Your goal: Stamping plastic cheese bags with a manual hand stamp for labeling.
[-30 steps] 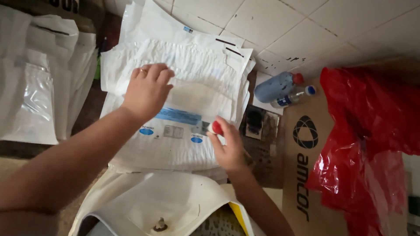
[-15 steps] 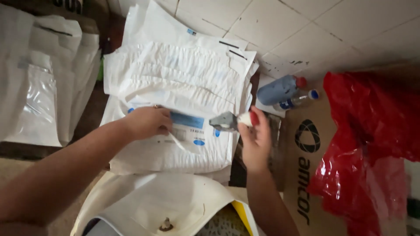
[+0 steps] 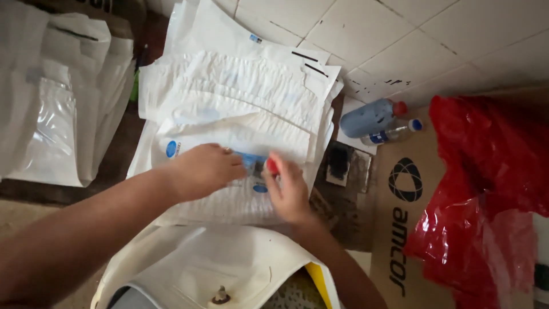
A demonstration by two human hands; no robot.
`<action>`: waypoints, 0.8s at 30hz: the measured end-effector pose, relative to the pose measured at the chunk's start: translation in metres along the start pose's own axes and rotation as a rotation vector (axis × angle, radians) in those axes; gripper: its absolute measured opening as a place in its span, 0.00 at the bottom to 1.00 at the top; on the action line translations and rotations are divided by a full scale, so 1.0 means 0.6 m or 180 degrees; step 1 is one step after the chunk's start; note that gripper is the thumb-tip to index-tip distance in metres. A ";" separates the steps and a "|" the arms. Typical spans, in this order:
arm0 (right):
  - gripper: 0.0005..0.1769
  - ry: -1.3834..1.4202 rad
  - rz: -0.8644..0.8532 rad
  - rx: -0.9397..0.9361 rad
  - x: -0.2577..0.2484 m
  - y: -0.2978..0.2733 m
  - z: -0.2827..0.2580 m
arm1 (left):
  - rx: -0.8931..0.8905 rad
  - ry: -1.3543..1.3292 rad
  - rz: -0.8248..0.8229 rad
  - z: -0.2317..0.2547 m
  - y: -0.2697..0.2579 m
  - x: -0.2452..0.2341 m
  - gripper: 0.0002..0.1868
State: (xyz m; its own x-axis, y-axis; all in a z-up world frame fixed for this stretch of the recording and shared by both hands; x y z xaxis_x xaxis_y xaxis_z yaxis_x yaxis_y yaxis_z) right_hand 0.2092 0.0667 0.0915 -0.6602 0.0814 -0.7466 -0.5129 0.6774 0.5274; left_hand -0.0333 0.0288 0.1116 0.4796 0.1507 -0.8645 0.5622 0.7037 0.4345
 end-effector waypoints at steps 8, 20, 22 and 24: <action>0.32 0.1879 0.0584 0.1791 -0.124 0.046 -0.009 | -0.1104 0.0074 -0.1485 -0.064 -0.060 0.102 0.07; 0.28 0.0521 0.0090 0.0393 -0.051 -0.020 -0.018 | -0.1351 0.0503 0.2223 -0.061 -0.003 -0.002 0.08; 0.27 0.0273 0.0095 0.0224 -0.012 -0.029 -0.016 | -0.0625 0.0117 0.1948 -0.008 0.018 -0.019 0.04; 0.27 0.0030 0.0037 0.0041 -0.007 -0.030 -0.021 | 0.0040 -0.0281 0.1684 0.028 0.013 -0.015 0.07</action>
State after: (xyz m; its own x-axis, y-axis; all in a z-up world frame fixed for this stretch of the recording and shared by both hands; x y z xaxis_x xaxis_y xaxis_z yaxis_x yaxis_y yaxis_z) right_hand 0.2143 0.0451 0.0899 -0.6713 0.0826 -0.7365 -0.4980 0.6858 0.5308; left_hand -0.0219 0.0215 0.1271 0.7542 0.4230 -0.5023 0.2362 0.5390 0.8085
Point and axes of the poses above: each hand's wrist, its own y-axis towards the middle knuckle, its own x-axis out of the palm, z = x × y, the point moved 1 cm from there along y, towards the middle knuckle, and after that the axes turned 1 degree about y, right-handed, at the moved point
